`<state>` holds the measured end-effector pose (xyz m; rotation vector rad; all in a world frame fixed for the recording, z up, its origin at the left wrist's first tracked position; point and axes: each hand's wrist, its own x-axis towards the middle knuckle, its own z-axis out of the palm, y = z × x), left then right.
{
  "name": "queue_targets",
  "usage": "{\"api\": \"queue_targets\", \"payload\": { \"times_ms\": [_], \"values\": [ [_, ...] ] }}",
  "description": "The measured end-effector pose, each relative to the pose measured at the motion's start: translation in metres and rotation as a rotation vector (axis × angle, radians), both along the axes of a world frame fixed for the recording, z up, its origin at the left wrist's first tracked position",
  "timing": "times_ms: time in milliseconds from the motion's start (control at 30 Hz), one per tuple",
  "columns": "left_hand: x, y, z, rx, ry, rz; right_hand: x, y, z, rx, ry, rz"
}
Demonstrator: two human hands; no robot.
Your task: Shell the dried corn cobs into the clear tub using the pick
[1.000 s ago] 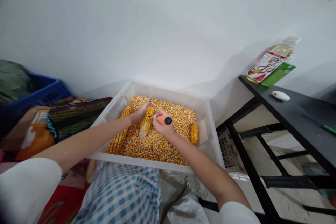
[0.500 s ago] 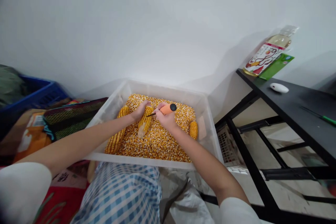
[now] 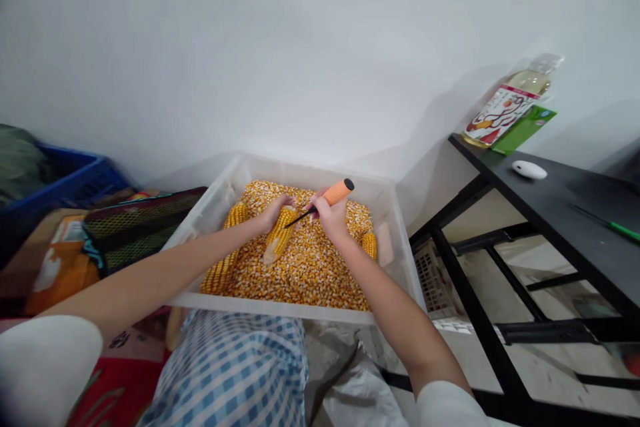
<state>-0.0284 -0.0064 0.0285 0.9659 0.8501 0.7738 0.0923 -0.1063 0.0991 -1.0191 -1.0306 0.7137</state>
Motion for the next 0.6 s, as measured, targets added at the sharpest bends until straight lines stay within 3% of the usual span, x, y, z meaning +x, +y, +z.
{"api": "queue_targets", "payload": {
  "times_ms": [333, 400, 533, 600],
  "values": [
    [-0.014, 0.005, 0.006, -0.143, -0.088, -0.273, -0.012, -0.010, -0.012, 0.109, -0.265, 0.025],
    [-0.014, 0.007, 0.004, -0.133, -0.091, -0.256, -0.013, -0.011, -0.013, 0.130, -0.295, 0.033],
    [-0.010, 0.010, -0.003, -0.087, -0.094, -0.067, -0.014, -0.012, -0.013, 0.162, -0.350, 0.045],
    [-0.009, 0.012, -0.005, -0.086, -0.073, -0.036, -0.015, -0.014, -0.013, 0.161, -0.388, 0.056]
  ]
}}
